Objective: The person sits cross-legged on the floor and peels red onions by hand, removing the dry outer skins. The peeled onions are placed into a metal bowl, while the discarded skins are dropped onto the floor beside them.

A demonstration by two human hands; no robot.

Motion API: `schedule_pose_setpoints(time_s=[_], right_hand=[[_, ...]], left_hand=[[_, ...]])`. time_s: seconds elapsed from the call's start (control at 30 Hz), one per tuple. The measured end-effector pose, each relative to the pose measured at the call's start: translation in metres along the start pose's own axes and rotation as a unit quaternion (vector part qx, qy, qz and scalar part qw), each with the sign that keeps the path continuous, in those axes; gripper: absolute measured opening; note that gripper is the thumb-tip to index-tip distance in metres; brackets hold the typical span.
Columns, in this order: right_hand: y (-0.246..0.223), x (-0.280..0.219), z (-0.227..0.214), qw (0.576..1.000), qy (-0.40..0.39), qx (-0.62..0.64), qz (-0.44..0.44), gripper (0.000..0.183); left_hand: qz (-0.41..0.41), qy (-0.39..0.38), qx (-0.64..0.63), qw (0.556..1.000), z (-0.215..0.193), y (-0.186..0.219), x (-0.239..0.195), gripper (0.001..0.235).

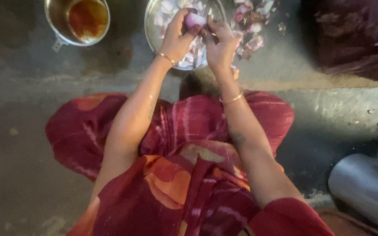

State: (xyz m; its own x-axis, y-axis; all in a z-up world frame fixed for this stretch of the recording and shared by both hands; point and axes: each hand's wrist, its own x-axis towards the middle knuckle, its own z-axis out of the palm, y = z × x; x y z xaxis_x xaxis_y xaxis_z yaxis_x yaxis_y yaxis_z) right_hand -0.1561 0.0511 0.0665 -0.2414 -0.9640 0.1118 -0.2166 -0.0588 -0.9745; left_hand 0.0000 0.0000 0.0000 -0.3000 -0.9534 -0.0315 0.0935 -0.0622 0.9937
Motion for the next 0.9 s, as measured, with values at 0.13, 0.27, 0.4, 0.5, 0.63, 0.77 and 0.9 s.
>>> schedule_pose_setpoints(time_s=[0.13, 0.27, 0.4, 0.5, 0.63, 0.77, 0.9], right_hand=[[0.032, -0.009, 0.002, 0.985, -0.020, -0.168, -0.045, 0.025], [0.014, -0.007, -0.005, 0.993, -0.017, -0.094, -0.062, 0.037], [-0.002, -0.004, -0.008, 0.989, -0.011, -0.090, -0.113, 0.045], [0.021, -0.008, 0.001, 0.996, 0.017, -0.010, -0.084, 0.038], [0.049, -0.009, 0.002, 0.997, -0.029, -0.075, 0.009, 0.026], [0.032, -0.006, -0.009, 0.998, -0.033, -0.056, -0.008, 0.039], [0.010, 0.000, -0.007, 0.999, -0.035, 0.011, -0.033, 0.046]], left_hand=[[0.088, 0.112, 0.166, 0.976, 0.007, -0.038, -0.008, 0.053], [0.014, 0.025, -0.028, 0.999, 0.003, -0.005, -0.006, 0.037], [0.053, -0.028, -0.154, 0.986, 0.007, 0.022, -0.002, 0.038], [0.053, -0.014, -0.106, 0.993, 0.007, 0.007, -0.004, 0.034], [-0.058, 0.082, 0.084, 0.991, 0.010, -0.017, -0.011, 0.040], [-0.004, 0.012, -0.017, 1.000, 0.000, 0.000, -0.004, 0.038], [0.048, 0.009, -0.039, 0.998, 0.008, 0.024, -0.004, 0.038]])
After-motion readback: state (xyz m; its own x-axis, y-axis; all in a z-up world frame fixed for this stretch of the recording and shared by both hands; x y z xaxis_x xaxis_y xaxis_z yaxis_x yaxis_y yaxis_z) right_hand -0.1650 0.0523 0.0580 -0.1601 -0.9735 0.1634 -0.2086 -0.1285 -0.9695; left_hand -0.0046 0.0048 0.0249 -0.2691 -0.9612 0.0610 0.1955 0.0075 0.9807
